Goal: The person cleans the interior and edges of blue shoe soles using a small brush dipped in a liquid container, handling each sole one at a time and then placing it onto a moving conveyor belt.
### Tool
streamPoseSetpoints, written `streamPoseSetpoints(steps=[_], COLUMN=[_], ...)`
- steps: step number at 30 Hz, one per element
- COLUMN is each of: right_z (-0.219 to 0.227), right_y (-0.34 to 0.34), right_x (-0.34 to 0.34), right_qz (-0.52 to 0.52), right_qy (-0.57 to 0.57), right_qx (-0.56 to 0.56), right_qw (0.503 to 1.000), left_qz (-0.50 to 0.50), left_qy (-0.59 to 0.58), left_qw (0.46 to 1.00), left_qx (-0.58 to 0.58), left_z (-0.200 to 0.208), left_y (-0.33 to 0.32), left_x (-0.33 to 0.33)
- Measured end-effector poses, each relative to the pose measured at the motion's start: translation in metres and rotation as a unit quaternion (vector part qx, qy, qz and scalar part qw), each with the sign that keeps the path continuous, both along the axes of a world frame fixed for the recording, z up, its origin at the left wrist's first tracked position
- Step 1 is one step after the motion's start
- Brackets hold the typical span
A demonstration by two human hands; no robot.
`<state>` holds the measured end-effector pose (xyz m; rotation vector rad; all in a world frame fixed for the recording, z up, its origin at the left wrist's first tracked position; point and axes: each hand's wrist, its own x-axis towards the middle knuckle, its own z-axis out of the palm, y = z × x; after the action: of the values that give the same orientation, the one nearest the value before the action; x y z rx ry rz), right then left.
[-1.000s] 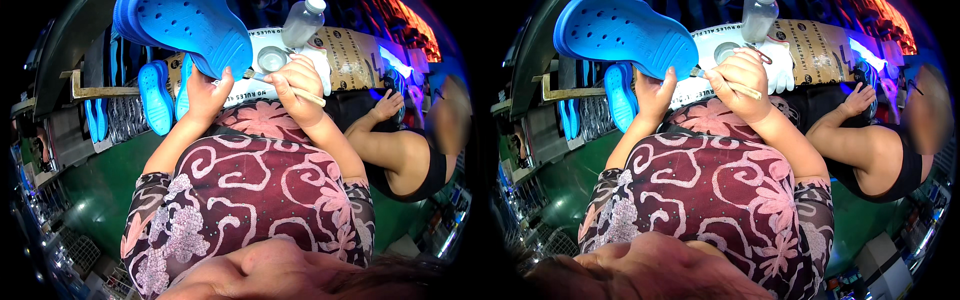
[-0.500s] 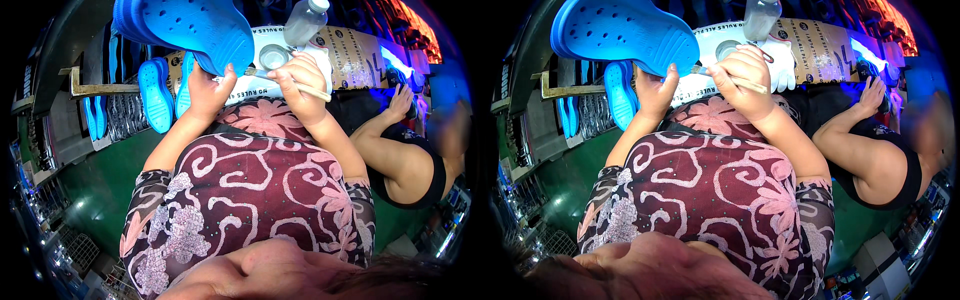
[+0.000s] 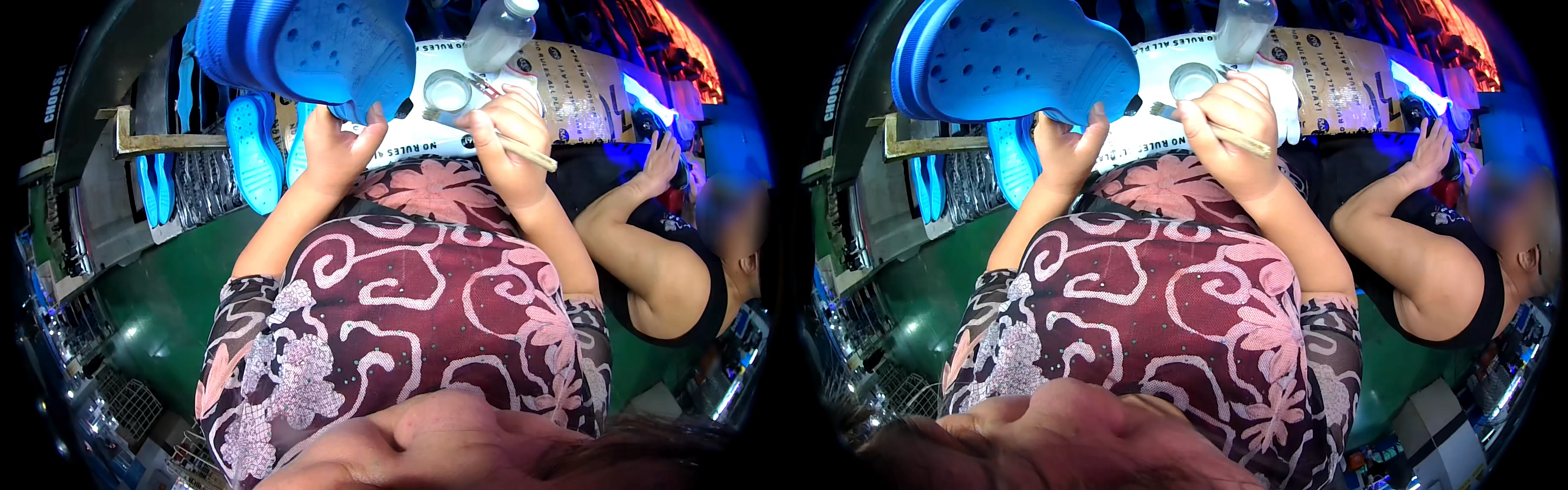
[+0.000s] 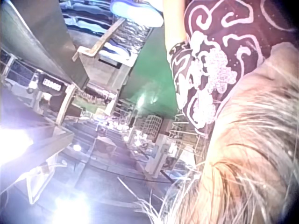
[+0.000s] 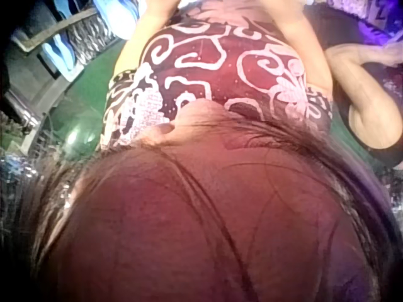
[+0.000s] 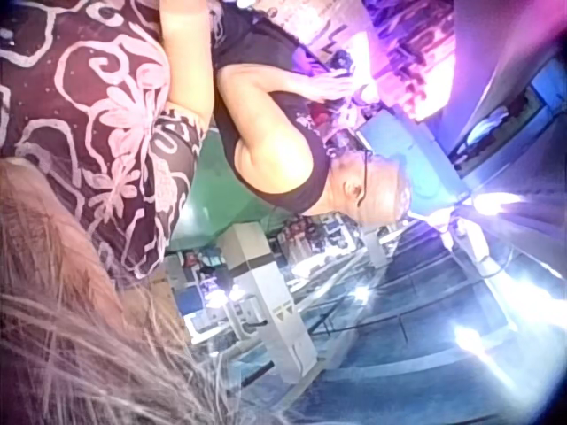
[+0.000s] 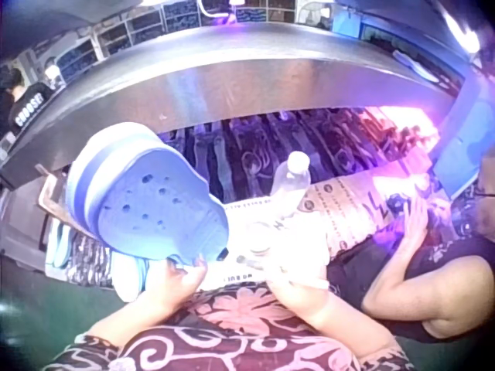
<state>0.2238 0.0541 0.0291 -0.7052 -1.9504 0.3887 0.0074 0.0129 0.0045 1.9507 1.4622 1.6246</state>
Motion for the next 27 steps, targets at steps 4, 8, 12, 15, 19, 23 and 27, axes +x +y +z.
streamPoseSetpoints(steps=[4, 8, 12, 15, 19, 23, 27], right_z=[0.002, -0.014, -0.029, -0.032, -0.038, -0.028, -0.028], right_y=[-0.002, -0.004, -0.009, -0.013, -0.019, -0.026, -0.026], right_x=[0.015, 0.031, 0.027, 0.032, 0.043, 0.039, 0.041], right_qz=[-0.024, -0.06, -0.089, -0.114, -0.115, -0.128, -0.158], right_qy=[0.07, 0.116, 0.159, 0.175, 0.23, 0.249, 0.24], right_qx=[-0.061, -0.114, -0.17, -0.216, -0.249, -0.294, -0.288], right_qw=[0.995, 0.985, 0.968, 0.954, 0.934, 0.914, 0.914], left_qz=[-0.034, -0.085, -0.263, -0.385, -0.52, -0.519, -0.322], left_qy=[-0.13, -0.153, -0.291, -0.294, -0.185, -0.356, -0.617], left_qw=[0.99, 0.982, 0.878, 0.779, 0.717, 0.667, 0.638], left_qx=[-0.043, -0.064, -0.275, -0.399, -0.425, -0.399, -0.33], left_z=[0.023, 0.073, 0.124, 0.143, 0.18, 0.22, 0.26], left_y=[0.0, 0.001, -0.005, 0.01, 0.07, 0.2, 0.233], left_x=[0.003, -0.001, -0.01, 0.001, 0.059, 0.148, 0.212])
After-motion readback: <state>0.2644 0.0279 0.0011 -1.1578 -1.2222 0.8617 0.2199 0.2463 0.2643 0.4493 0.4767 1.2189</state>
